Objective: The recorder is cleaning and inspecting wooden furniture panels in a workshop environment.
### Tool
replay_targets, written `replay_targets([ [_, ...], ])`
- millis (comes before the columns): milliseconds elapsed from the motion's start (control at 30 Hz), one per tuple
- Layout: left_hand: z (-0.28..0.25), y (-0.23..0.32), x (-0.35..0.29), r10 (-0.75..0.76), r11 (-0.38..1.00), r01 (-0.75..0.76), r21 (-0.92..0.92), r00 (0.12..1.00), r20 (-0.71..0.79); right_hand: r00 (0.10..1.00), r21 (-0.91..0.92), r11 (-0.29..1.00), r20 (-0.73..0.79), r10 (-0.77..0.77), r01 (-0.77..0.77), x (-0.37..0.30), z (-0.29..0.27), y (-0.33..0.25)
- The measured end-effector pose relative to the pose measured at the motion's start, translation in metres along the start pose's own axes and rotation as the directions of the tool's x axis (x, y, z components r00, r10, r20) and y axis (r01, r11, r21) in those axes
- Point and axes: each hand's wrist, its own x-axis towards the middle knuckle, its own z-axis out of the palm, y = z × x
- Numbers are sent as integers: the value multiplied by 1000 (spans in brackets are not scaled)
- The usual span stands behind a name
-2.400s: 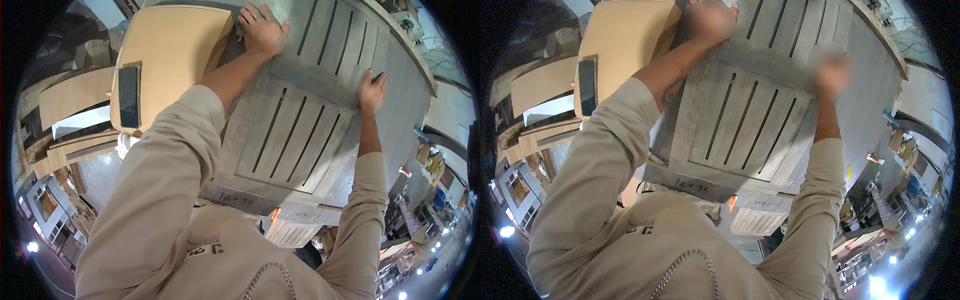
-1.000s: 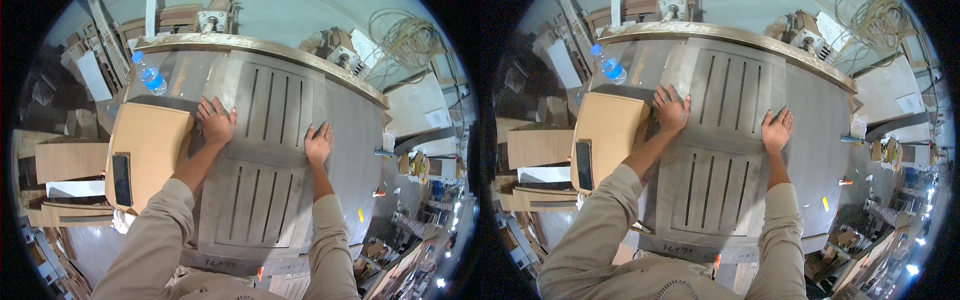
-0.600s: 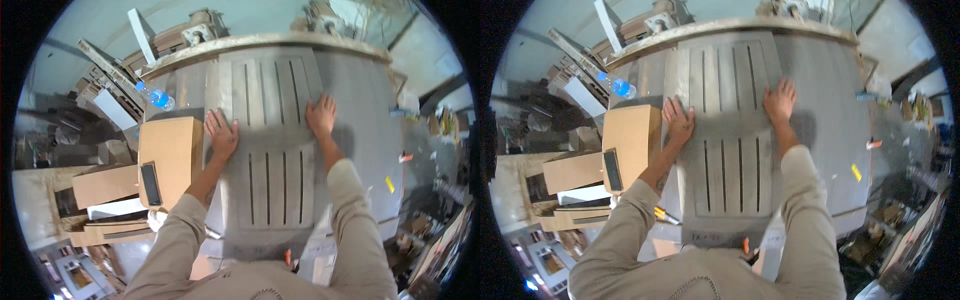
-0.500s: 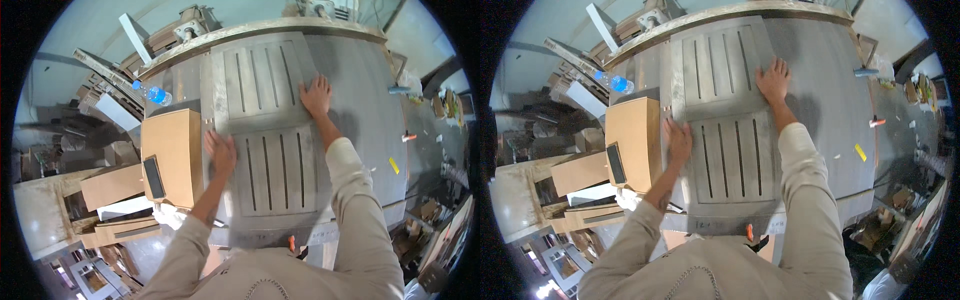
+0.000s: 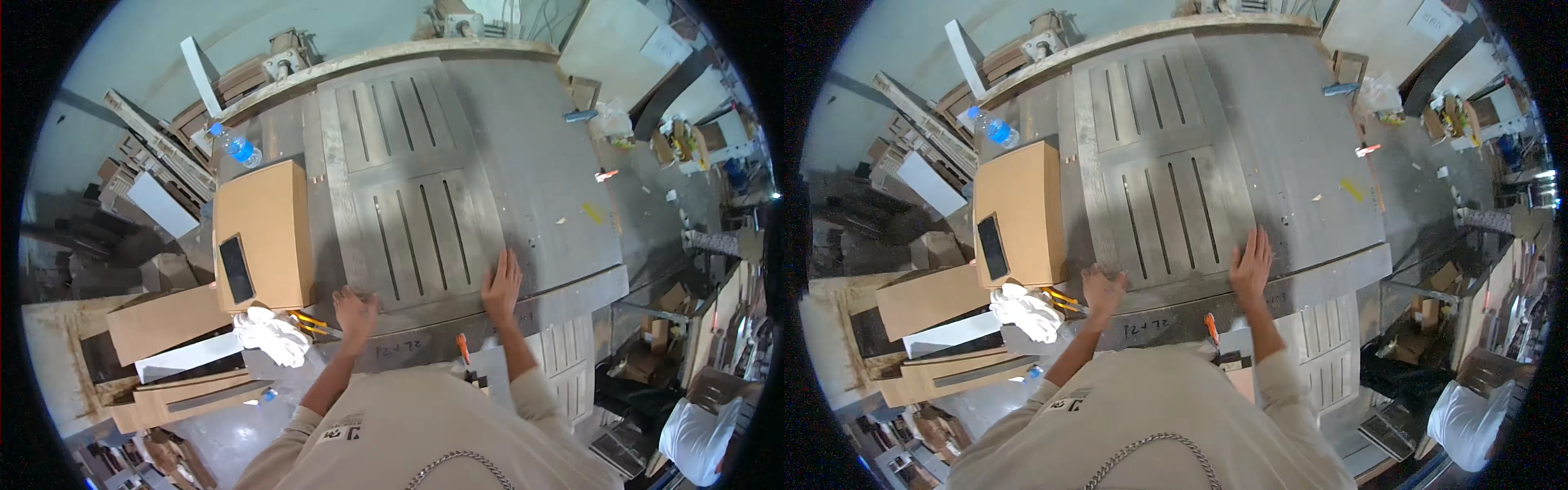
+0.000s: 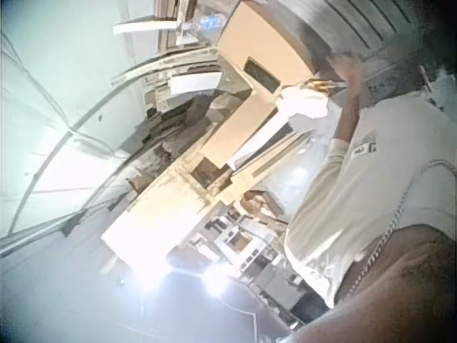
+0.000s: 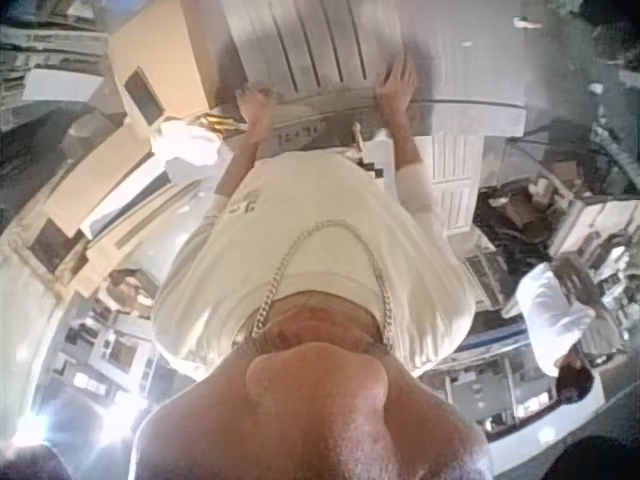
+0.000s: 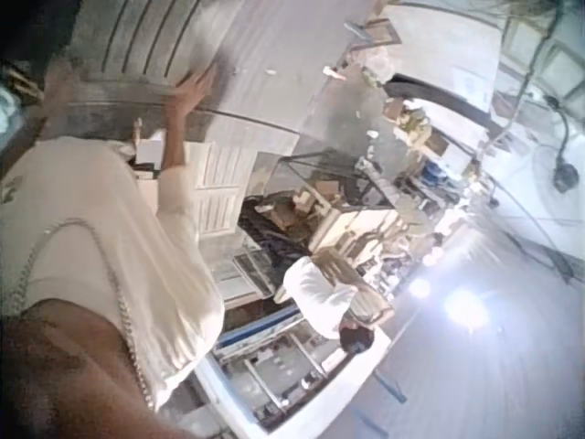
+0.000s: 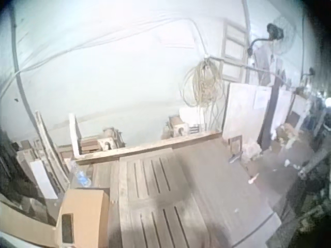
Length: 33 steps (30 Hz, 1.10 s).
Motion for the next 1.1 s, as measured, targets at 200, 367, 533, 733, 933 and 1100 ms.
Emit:
replay_targets([
  [200, 33, -75, 46, -92, 906, 121, -406, 992, 91, 908, -82, 929, 198, 369, -360, -25, -18, -30],
  [367, -59, -19, 35, -25, 482, 490, -726, 836, 548, 918, 40, 926, 158, 364, -375, -17, -62, -7],
  [533, -123, -45, 23, 149, 347, 302, -888, 917, 370, 941, -87, 943, 76, 329, -322, -36, -117, -81],
  [733, -239, -13, -11, 293, 303, -112, -946, 956, -19, 916, 149, 929, 275, 291, -340, -119, -68, -111],
  [933, -271, 37, -59, 553, 323, -510, -797, 785, -279, 748, 429, 698, 621, 233, -574, -181, -21, -169],
  [1100, -262, 75, -89, 726, 208, -667, -715, 596, -344, 874, 578, 723, 480, 76, -380, -189, -50, -181],
])
